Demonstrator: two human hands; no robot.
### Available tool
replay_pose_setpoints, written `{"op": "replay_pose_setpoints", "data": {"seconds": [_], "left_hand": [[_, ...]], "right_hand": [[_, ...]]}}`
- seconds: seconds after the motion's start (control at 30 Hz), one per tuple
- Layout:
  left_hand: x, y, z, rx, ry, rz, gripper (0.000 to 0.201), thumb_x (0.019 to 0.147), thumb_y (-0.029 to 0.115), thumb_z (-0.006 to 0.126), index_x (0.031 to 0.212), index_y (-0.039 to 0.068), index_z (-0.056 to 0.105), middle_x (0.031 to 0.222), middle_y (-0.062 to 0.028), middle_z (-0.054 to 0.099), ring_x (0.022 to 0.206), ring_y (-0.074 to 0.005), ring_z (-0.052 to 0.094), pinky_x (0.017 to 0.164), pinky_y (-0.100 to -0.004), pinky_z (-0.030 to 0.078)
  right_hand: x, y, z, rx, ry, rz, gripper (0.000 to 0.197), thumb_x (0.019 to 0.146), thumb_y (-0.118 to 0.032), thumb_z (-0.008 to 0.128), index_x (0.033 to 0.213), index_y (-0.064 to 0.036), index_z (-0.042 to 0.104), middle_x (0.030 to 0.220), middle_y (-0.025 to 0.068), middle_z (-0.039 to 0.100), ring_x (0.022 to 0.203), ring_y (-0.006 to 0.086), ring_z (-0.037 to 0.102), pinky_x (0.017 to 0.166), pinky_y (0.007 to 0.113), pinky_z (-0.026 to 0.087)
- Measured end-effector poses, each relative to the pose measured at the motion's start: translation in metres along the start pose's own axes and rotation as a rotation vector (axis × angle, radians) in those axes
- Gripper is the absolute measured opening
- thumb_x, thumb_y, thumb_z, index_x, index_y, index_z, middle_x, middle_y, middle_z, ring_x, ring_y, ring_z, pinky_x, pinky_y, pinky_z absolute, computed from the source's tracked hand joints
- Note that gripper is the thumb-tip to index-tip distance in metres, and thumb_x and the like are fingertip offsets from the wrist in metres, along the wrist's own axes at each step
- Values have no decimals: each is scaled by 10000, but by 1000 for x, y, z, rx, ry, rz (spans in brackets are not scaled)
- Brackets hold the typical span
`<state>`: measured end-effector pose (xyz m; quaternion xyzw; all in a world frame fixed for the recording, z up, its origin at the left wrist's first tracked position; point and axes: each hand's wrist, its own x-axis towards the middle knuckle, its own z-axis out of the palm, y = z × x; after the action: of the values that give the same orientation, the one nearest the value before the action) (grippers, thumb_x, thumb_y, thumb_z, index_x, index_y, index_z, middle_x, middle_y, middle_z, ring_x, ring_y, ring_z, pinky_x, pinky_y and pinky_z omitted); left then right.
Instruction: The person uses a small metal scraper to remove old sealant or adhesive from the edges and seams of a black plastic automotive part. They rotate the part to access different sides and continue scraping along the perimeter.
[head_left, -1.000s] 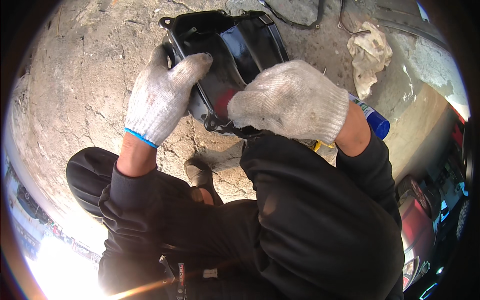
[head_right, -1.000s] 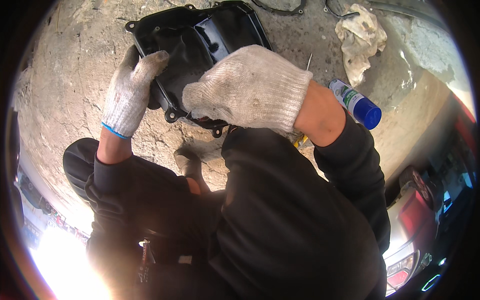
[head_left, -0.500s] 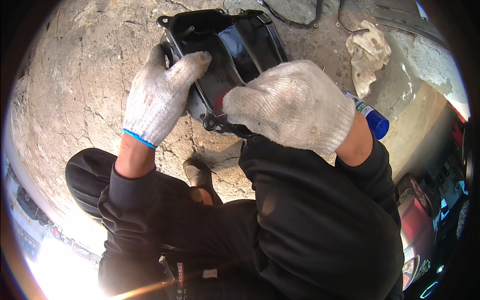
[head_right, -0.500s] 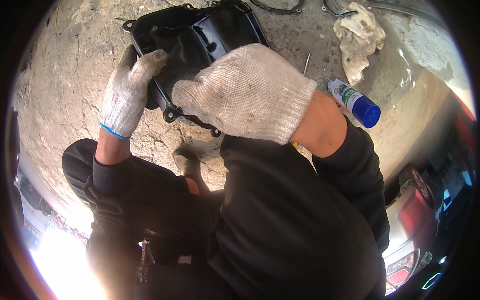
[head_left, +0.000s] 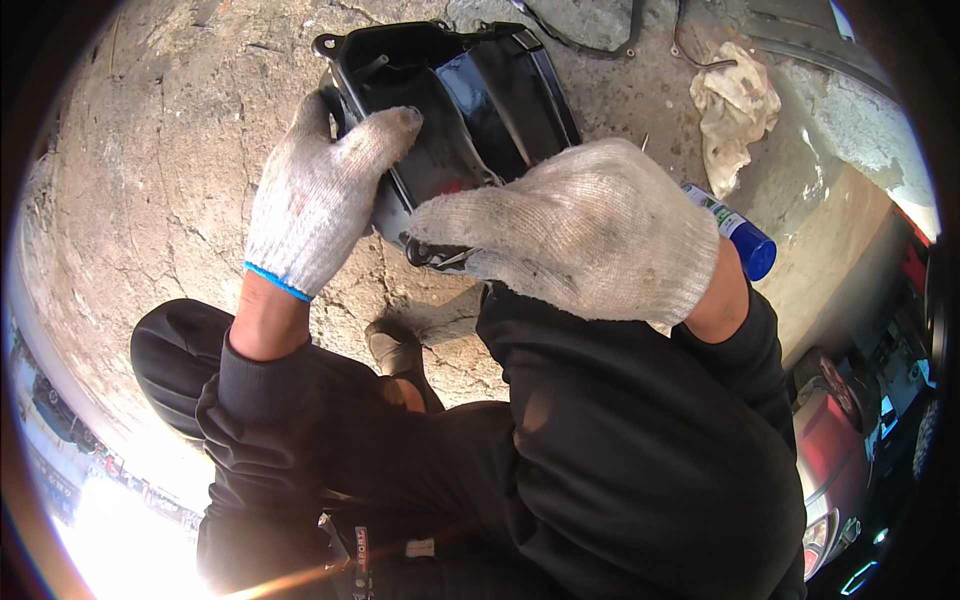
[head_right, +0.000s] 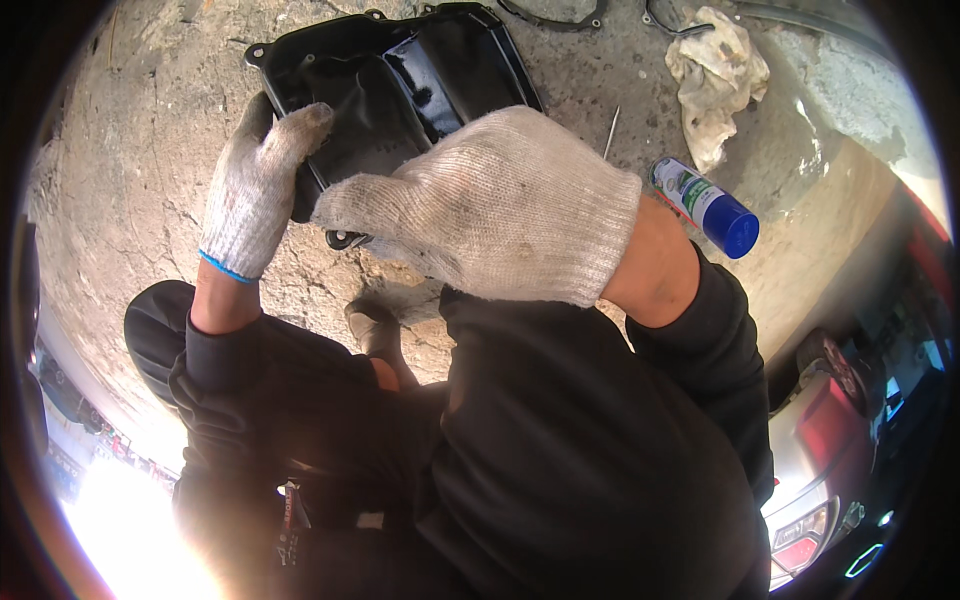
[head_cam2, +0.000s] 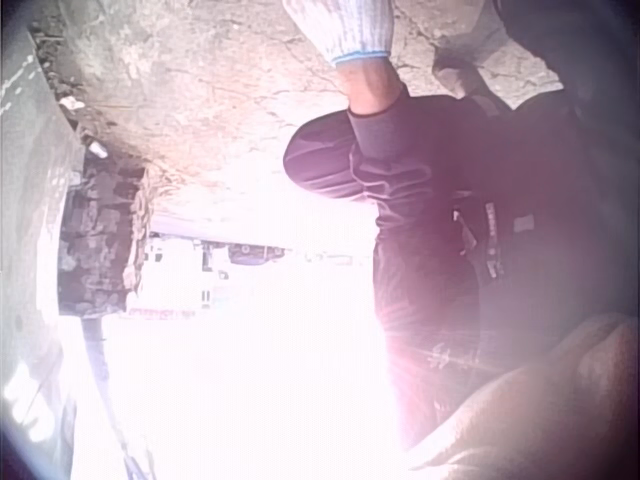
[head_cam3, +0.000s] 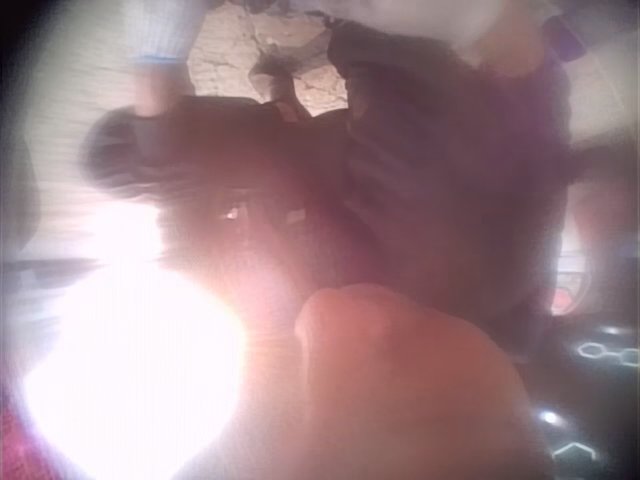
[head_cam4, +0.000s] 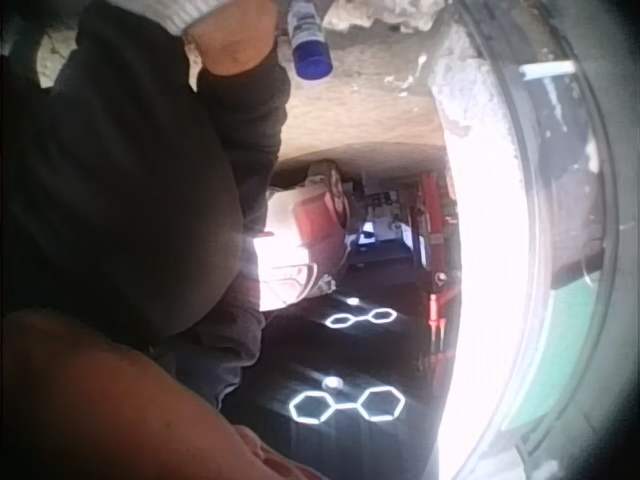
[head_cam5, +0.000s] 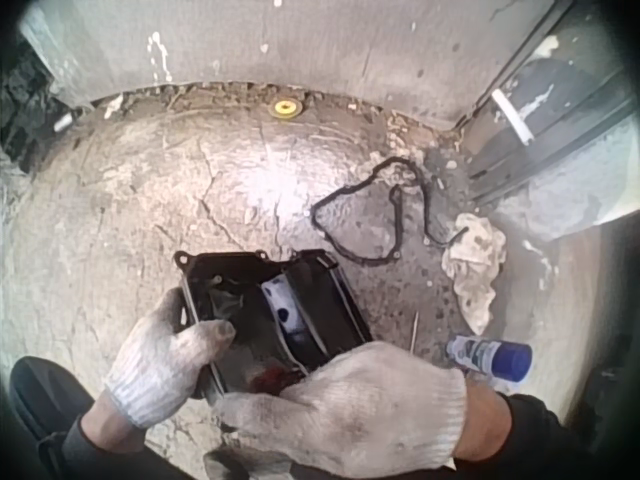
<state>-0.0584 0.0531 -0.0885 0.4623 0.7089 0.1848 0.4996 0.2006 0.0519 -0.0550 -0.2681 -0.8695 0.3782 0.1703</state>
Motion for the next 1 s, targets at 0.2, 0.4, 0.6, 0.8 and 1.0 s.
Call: {"op": "replay_pose_setpoints", "data": {"seconds": [0.2, 0.4, 0.6, 0.8, 1.0], "left_hand": [[-4, 8, -7, 35, -39, -87, 745, 901, 590, 787, 1221, -75, 683, 758, -153, 723, 658, -233, 735, 648, -369, 579], [-2, 9, -3, 6, -18, -36, 705, 906, 569, 796, 1204, -61, 690, 739, -122, 713, 630, -202, 714, 624, -361, 567], [-4, 12, -5, 13, -47, -102, 664, 918, 555, 793, 1184, -44, 691, 740, -112, 710, 627, -194, 713, 599, -347, 554], [-4, 13, -3, 12, -15, -39, 668, 924, 557, 791, 1194, -45, 690, 758, -115, 719, 623, -188, 717, 594, -345, 567], [-4, 10, -1, -21, -16, -33, 666, 924, 534, 801, 1218, -53, 694, 788, -132, 736, 650, -193, 738, 592, -334, 579]], "right_hand": [[-5, -7, -13, -64, -439, 81, 362, 996, -236, 706, 1346, -276, 791, 806, 55, 747, 703, 296, 757, 621, 414, 603], [-12, -5, -7, 37, -221, 59, 559, 972, -257, 785, 1522, -303, 697, 756, 58, 710, 666, 297, 721, 616, 421, 599], [-17, 13, 1, 195, -202, 31, 339, 1043, -272, 703, 1373, -239, 771, 882, 99, 796, 771, 327, 775, 680, 451, 610], [-10, 9, 2, 120, -80, 185, 189, 971, -218, 839, 1123, -115, 796, 953, 70, 820, 818, 313, 792, 765, 430, 657], [6, 25, 17, -66, -28, -44, 227, 934, -221, 844, 1114, -90, 805, 1091, 58, 813, 970, 300, 781, 848, 421, 648]]}}
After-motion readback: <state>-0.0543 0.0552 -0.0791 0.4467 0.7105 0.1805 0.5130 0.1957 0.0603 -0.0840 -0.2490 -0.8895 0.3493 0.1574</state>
